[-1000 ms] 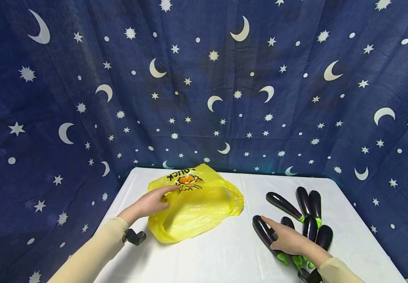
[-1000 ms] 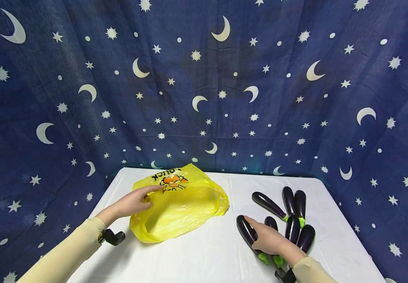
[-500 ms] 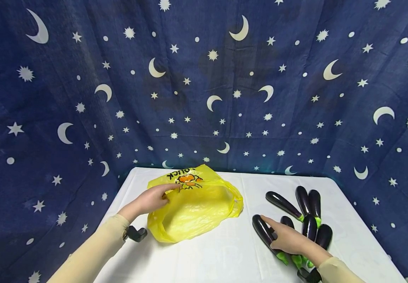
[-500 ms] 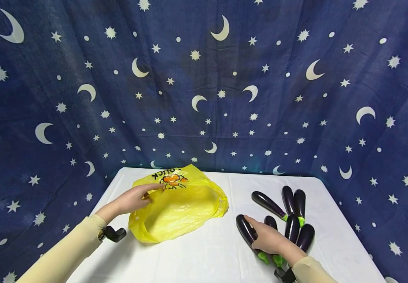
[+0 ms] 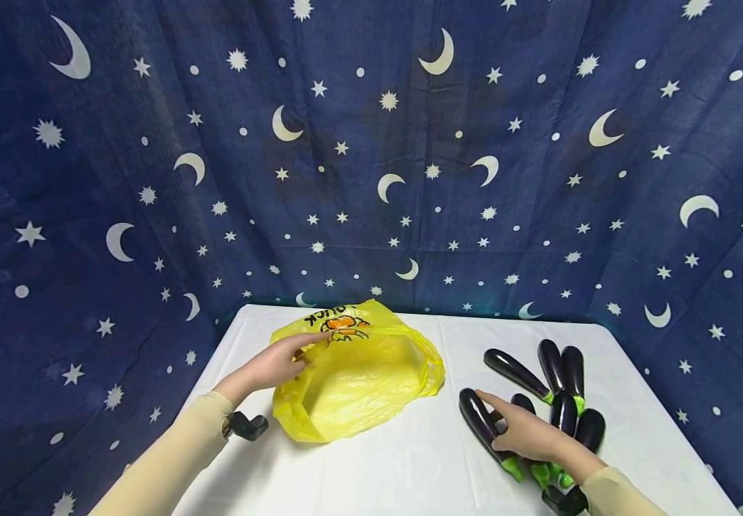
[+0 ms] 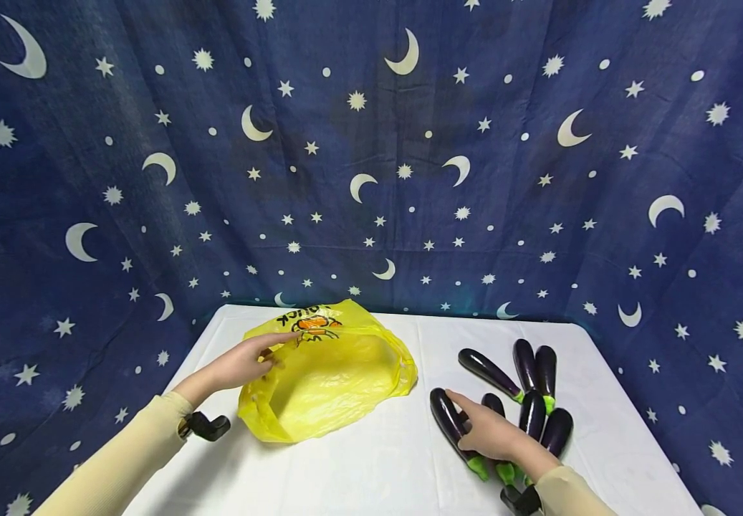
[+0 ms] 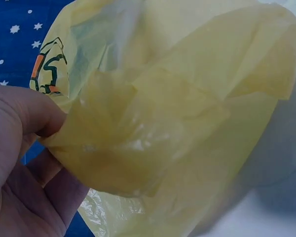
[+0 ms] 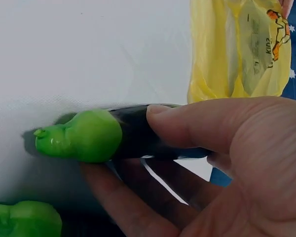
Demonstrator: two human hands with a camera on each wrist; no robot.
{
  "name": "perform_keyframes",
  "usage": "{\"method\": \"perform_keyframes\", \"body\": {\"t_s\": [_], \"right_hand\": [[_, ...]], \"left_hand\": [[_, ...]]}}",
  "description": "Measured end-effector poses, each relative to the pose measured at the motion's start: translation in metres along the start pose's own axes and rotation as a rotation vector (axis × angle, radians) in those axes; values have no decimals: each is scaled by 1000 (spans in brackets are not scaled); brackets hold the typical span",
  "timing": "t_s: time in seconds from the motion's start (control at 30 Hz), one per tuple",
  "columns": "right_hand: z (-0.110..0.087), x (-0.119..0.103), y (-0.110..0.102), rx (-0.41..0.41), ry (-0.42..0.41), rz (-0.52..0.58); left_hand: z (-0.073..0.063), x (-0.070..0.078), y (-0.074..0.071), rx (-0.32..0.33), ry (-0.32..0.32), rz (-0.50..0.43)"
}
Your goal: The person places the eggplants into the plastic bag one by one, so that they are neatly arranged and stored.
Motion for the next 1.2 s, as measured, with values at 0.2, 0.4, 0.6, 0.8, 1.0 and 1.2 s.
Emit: {"method": "perform_keyframes", "body": {"t_s": [0.2,0.4,0.6,0.8,1.0,1.2], "right_hand": [[2,0,-4,-52,-63,155],[5,-3,-6,-164,-177,380],[6,-9,-7,-226,-232,506],[7,-20,-4,-299,-314,579],[15,-40,2,-362,-408,656],[25,-57,10,-398,-438,717]], "left_hand": [[0,-2,1,-6,1,-52],[0,-1,1,-13,25,-68],[0,0,0,-12,31,-82],[1,0,0,-15,32,-91],[4,1,-1,3,44,-101],[6,2,-1,12,41,-114]]}}
Point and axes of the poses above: each hand's wrist, its own z-axis towards the middle knuckle, its own y-axis out of the palm, x = y × z, the point moved 5 cm from there along z, towards the middle knuckle, and after that the axes turned 9 degrees about -x, right-handed, at the moved point
